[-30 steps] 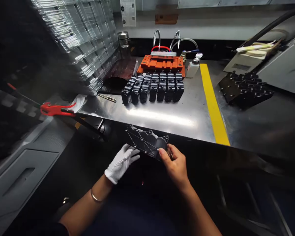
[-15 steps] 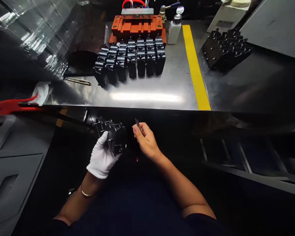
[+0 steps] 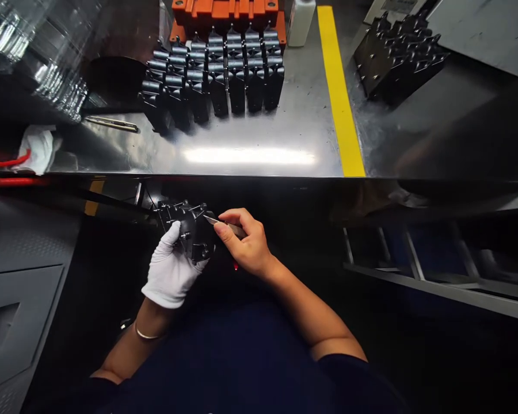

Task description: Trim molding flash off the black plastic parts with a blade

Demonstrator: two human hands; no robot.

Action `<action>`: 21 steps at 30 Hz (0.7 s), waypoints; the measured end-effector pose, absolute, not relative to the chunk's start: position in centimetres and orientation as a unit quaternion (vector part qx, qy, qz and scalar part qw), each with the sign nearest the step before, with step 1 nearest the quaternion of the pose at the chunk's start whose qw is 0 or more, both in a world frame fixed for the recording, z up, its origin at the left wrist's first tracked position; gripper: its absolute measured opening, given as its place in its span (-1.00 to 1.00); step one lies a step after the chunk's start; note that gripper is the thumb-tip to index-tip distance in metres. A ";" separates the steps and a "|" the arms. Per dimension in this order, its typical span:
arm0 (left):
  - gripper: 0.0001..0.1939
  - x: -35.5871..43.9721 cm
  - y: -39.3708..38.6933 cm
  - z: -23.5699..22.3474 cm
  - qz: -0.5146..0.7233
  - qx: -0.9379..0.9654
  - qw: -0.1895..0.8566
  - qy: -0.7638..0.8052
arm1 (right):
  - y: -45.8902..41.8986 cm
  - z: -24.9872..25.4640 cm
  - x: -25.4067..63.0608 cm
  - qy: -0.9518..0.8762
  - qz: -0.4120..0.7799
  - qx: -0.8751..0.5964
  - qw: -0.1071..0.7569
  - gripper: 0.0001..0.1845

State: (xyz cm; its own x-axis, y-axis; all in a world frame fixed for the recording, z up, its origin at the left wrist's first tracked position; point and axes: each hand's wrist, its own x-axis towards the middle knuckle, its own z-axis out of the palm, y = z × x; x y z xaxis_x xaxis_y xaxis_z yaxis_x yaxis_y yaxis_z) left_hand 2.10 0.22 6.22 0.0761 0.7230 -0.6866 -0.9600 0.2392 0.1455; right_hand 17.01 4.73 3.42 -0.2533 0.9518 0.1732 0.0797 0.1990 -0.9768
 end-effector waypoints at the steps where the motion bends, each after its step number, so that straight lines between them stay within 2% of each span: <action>1: -0.63 2.2 0.2 6.2 0.589 -0.174 0.713 0.338 | 4.8 3.4 16.9 -0.618 0.483 -0.412 0.464 -0.75; 10: -0.60 1.9 0.2 5.8 0.573 -0.149 0.730 0.343 | 5.9 3.6 17.4 -0.642 0.417 -0.386 0.514 -0.84; 18: -0.61 1.0 -0.2 5.4 0.542 -0.136 0.758 0.335 | 7.5 1.8 16.9 -0.595 0.410 -0.442 0.531 -0.75; 21: -0.62 1.1 -0.5 5.8 0.547 -0.128 0.758 0.332 | 7.6 1.9 17.2 -0.562 0.428 -0.452 0.545 -0.78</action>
State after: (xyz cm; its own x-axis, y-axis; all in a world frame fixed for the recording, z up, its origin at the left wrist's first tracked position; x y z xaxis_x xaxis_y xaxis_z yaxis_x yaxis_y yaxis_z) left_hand 1.05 -0.51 5.82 0.1807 0.7445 -0.6427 -0.9140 0.3685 0.1699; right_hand 17.24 7.59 1.92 0.0020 0.9741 0.2262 0.0425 0.2259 -0.9732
